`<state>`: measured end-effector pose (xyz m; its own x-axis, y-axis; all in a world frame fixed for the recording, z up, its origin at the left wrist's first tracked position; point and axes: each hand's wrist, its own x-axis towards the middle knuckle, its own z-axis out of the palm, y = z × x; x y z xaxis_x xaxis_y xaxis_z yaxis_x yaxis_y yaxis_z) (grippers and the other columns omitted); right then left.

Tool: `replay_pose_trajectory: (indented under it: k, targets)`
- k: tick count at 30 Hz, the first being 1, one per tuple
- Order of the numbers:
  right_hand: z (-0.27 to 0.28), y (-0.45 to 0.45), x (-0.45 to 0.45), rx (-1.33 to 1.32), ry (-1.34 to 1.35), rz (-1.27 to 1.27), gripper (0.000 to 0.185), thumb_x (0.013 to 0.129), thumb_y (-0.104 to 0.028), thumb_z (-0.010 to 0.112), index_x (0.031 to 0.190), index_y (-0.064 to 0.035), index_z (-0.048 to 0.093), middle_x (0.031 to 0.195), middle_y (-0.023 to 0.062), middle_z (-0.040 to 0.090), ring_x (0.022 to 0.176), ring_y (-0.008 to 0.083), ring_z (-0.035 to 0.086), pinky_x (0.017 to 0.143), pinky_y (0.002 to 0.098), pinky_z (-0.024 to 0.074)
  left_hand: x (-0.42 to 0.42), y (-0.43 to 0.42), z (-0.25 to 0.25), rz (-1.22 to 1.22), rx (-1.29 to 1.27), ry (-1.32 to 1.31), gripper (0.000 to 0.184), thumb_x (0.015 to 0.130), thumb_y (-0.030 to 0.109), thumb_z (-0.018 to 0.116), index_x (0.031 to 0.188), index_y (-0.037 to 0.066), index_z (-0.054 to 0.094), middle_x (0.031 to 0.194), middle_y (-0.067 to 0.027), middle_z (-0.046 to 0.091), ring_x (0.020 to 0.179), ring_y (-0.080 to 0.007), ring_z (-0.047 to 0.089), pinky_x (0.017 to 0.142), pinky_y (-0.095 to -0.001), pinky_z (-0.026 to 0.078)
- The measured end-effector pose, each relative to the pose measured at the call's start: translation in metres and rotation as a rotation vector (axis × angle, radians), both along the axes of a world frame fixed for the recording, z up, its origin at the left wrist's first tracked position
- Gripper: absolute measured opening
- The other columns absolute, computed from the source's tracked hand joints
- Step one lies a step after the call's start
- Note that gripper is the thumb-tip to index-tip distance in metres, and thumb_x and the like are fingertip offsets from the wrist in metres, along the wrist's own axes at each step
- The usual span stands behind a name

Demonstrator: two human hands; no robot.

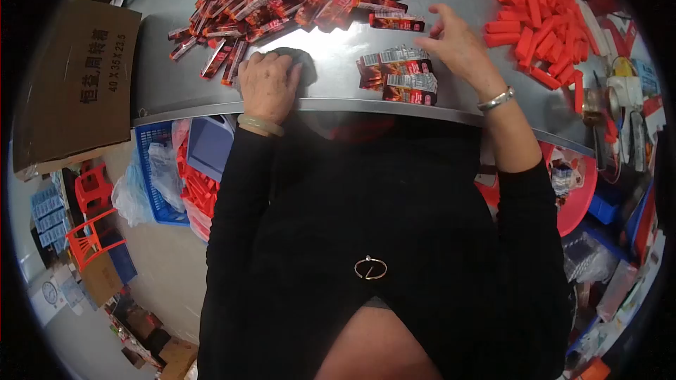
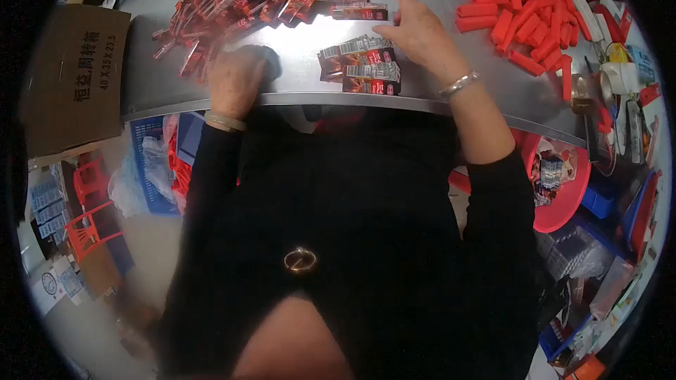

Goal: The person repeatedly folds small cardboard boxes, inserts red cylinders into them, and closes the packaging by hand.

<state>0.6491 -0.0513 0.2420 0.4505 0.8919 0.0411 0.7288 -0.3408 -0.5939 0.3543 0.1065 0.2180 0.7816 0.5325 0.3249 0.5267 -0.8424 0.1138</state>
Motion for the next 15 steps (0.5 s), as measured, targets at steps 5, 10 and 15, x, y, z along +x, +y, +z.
replay_pose_trajectory:
  k: [5,10,15]
  targets:
    - [-0.005,0.003,0.014,0.045,-0.031,0.065,0.057,0.08,-0.026,0.072,0.127,-0.0038,0.049,0.093,0.0107,0.059,0.079,0.0212,0.059,0.07,0.0333,0.0492,0.043,-0.037,0.045,-0.116,0.09,-0.092,0.022,0.071,0.021,0.074,0.086,0.009,0.063,0.088,-0.0083,0.057,0.086,-0.0292,0.054,0.076,-0.043,0.04]
    - [0.02,-0.031,0.049,0.054,0.01,-0.006,0.048,0.083,-0.027,0.068,0.122,-0.0024,0.053,0.11,0.0157,0.06,0.091,0.0245,0.063,0.081,0.0349,0.0496,0.099,-0.067,0.021,-0.434,-0.452,-0.292,0.029,0.065,0.013,0.081,0.088,0.009,0.063,0.088,-0.0083,0.056,0.084,-0.0276,0.055,0.073,-0.0375,0.044]
    - [0.038,-0.08,0.114,0.205,0.032,-0.256,0.031,0.087,-0.023,0.064,0.108,-0.0001,0.061,0.101,0.0101,0.061,0.093,0.0188,0.061,0.08,0.0327,0.0486,0.119,-0.068,0.011,-0.511,-0.427,-0.171,0.021,0.068,0.008,0.078,0.081,0.006,0.061,0.078,-0.0082,0.056,0.077,-0.027,0.055,0.068,-0.0377,0.045]
